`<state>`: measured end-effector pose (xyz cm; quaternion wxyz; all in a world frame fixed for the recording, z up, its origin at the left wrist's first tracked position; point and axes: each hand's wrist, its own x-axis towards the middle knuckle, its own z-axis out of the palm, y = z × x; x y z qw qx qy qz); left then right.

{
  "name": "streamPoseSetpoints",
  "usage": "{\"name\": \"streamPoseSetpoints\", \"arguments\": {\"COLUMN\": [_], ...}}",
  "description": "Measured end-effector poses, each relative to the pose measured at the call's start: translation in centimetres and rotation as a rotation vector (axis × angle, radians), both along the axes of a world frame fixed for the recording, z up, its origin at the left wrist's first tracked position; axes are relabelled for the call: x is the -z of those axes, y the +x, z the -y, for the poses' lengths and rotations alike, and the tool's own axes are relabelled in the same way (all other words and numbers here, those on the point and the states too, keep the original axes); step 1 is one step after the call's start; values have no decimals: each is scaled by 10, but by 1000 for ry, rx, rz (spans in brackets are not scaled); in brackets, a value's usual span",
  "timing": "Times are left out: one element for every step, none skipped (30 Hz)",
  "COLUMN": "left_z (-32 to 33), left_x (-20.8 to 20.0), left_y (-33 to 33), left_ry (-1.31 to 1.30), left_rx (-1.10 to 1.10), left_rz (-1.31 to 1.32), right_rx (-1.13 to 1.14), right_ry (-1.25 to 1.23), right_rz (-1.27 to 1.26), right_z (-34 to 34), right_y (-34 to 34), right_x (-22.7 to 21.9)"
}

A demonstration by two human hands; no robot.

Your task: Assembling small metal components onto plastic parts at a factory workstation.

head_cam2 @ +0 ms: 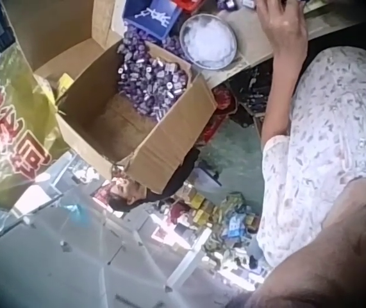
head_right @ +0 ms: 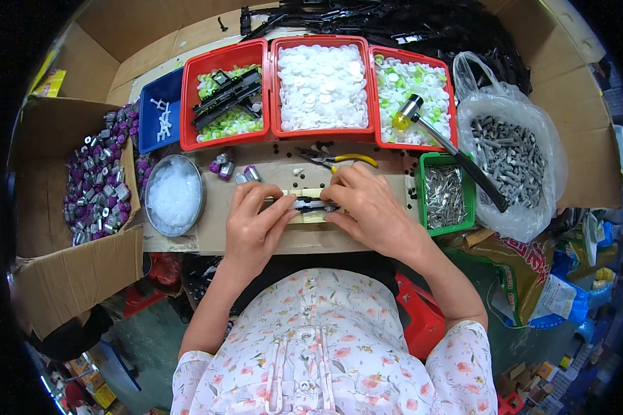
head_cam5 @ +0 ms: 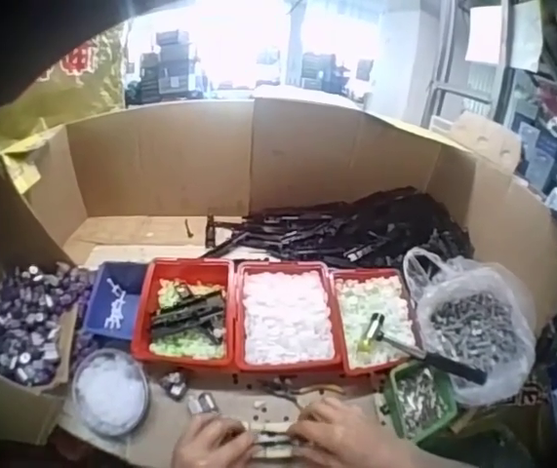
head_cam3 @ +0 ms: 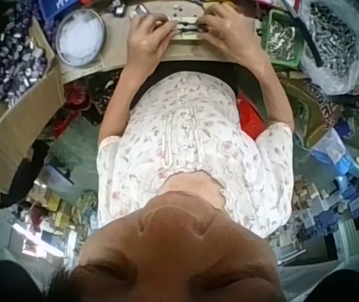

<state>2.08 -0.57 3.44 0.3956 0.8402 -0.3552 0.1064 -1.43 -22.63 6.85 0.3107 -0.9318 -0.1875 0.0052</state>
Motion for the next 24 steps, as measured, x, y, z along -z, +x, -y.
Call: {"name": "streamPoseSetpoints", "arguments": {"left_z": [3,5,6,7,8,9,9,10,11,11,12,13,14,14,15,13,12,11,11,10,9,8,7,6], "left_x": [0,1,1,1,2,2,3,3,3,4,4,4,4,4,3,1,1,1,-1,-3,-4,-5,-6,-6], "left_y": [0,1,2,3,4,5,4,4,4,4,3,5,6,6,5,3,2,3,3,3,3,4,4,4], "left_ry": [2,5,8,33,57,62,58,54,58,55,50,47,47,44,30,34,36,39,29,13,0,-9,-9,-9], "left_rx": [11,22,25,44,62,67,62,57,60,56,53,61,62,64,73,65,56,59,68,60,50,56,34,11], "left_rz": [-7,-13,-14,11,36,36,29,23,25,23,22,30,23,16,29,17,4,-13,-7,-15,-24,-20,-23,-27], "right_rx": [3,25,49,52,57,65,70,78,85,89,92,99,108,89,69,71,78,90,100,147,190,222,253,287], "right_ry": [3,43,83,87,128,169,174,170,167,170,185,197,192,200,200,206,189,191,192,106,22,-95,-212,-353], "right_rz": [-1,-9,-18,-18,-43,-68,-67,-17,35,38,36,38,48,39,35,65,79,123,168,231,292,323,353,368], "right_z": [0,0,1,3,6,8,8,6,4,5,6,8,9,8,10,11,18,26,34,46,62,79,99,122], "right_y": [-1,-1,-2,-3,-3,-4,-6,-8,-10,-11,-12,-11,-11,-10,-9,-6,0,11,23,40,63,87,114,141], "right_x": [2,3,5,7,9,12,16,22,25,25,25,24,24,24,22,15,3,-10,-20,-25,-29,-32,-32,-26]}}
